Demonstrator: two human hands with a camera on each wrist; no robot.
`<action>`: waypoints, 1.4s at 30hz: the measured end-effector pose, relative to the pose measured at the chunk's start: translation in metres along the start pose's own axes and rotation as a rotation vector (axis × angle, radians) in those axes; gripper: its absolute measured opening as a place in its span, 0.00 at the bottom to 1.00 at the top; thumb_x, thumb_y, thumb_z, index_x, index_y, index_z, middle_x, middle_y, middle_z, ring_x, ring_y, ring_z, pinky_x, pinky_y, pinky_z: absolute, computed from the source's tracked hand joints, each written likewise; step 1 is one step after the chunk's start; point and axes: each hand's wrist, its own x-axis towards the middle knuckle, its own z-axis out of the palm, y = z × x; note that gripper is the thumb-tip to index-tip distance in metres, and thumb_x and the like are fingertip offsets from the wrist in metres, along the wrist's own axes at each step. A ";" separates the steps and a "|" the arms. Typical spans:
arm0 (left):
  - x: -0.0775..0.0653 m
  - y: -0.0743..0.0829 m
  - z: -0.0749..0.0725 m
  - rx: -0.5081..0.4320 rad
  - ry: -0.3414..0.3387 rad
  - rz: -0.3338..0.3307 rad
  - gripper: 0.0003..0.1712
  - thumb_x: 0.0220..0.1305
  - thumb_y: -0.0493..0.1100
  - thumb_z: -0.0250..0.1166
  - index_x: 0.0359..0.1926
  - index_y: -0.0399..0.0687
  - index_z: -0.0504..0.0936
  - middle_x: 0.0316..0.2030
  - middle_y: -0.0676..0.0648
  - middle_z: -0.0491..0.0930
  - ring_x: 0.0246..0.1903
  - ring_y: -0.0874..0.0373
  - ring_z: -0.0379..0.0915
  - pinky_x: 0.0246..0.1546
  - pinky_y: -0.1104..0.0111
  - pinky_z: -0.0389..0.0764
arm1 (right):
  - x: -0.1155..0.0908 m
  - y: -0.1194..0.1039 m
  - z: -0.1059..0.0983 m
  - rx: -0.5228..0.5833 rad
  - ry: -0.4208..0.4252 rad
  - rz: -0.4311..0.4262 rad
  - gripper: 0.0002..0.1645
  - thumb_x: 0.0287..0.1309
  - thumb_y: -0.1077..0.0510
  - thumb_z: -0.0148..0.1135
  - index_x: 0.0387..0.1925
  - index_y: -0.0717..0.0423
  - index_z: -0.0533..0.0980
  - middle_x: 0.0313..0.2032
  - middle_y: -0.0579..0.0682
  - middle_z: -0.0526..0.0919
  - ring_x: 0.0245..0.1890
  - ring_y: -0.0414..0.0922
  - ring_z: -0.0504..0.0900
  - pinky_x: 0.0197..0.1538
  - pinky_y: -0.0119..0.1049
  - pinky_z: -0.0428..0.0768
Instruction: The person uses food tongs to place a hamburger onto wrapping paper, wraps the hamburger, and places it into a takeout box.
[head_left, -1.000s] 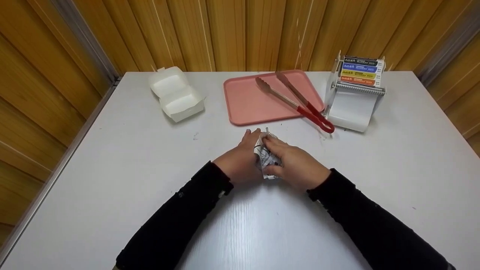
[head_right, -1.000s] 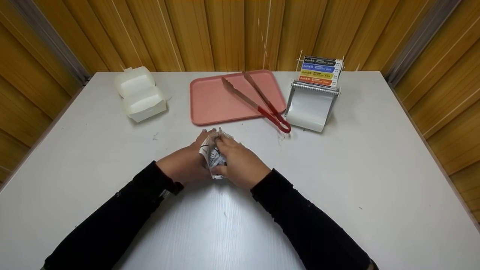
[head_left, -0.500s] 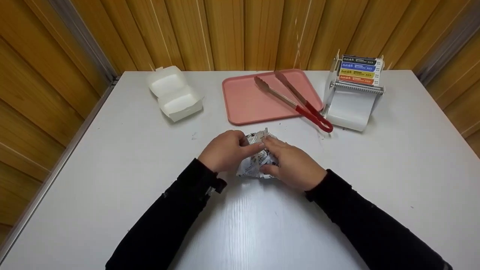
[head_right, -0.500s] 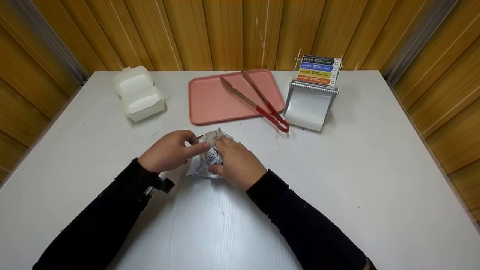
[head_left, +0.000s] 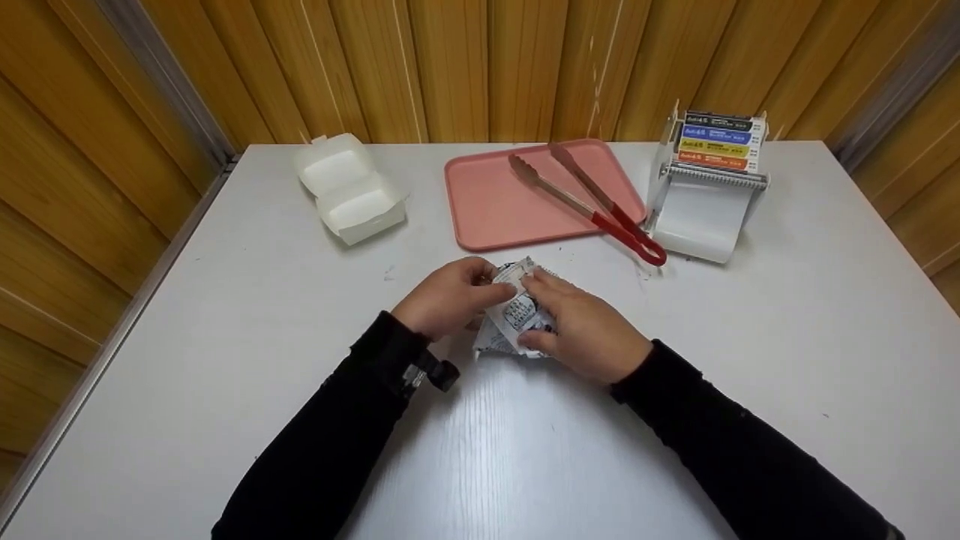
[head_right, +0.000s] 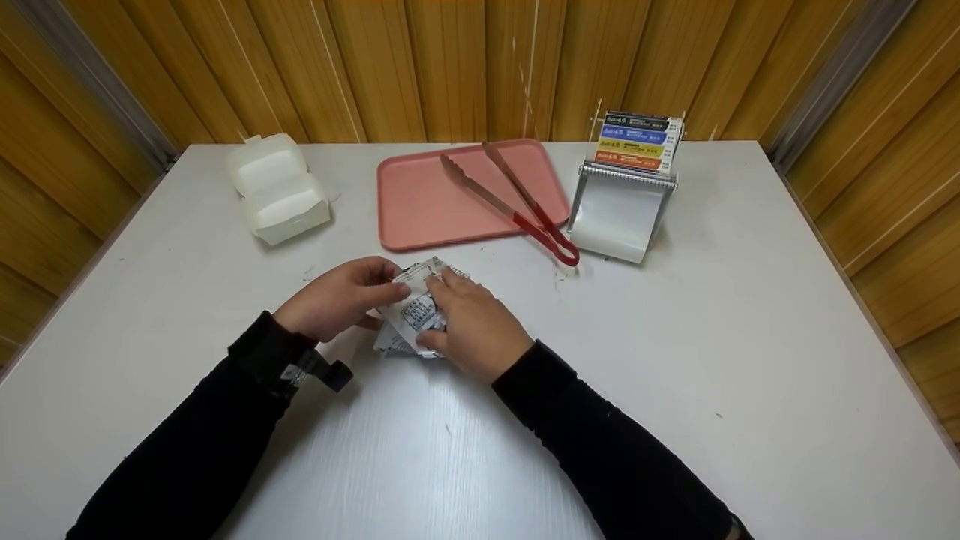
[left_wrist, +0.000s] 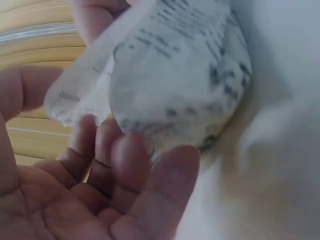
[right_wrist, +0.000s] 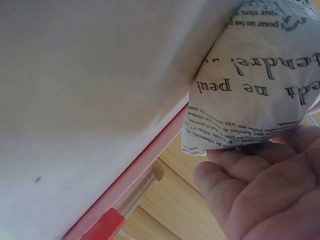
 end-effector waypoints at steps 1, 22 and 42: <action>0.001 -0.001 0.000 -0.045 -0.020 -0.010 0.15 0.73 0.54 0.66 0.45 0.49 0.81 0.36 0.53 0.81 0.30 0.60 0.77 0.31 0.67 0.81 | 0.000 0.000 0.000 0.003 -0.003 0.001 0.53 0.67 0.43 0.70 0.82 0.55 0.56 0.83 0.55 0.54 0.83 0.52 0.56 0.81 0.54 0.61; 0.010 -0.009 0.001 -0.173 -0.053 -0.099 0.08 0.73 0.45 0.64 0.37 0.46 0.80 0.34 0.49 0.85 0.28 0.57 0.82 0.36 0.64 0.83 | 0.011 0.029 -0.025 0.156 -0.189 -0.053 0.60 0.55 0.46 0.81 0.82 0.33 0.57 0.78 0.44 0.66 0.61 0.48 0.76 0.75 0.53 0.69; 0.011 -0.013 0.003 -0.155 -0.020 -0.074 0.11 0.72 0.46 0.65 0.33 0.48 0.77 0.31 0.51 0.80 0.28 0.56 0.78 0.29 0.68 0.79 | 0.031 0.021 -0.002 -0.194 -0.037 -0.135 0.66 0.35 0.35 0.88 0.72 0.55 0.67 0.62 0.54 0.78 0.58 0.54 0.70 0.68 0.53 0.68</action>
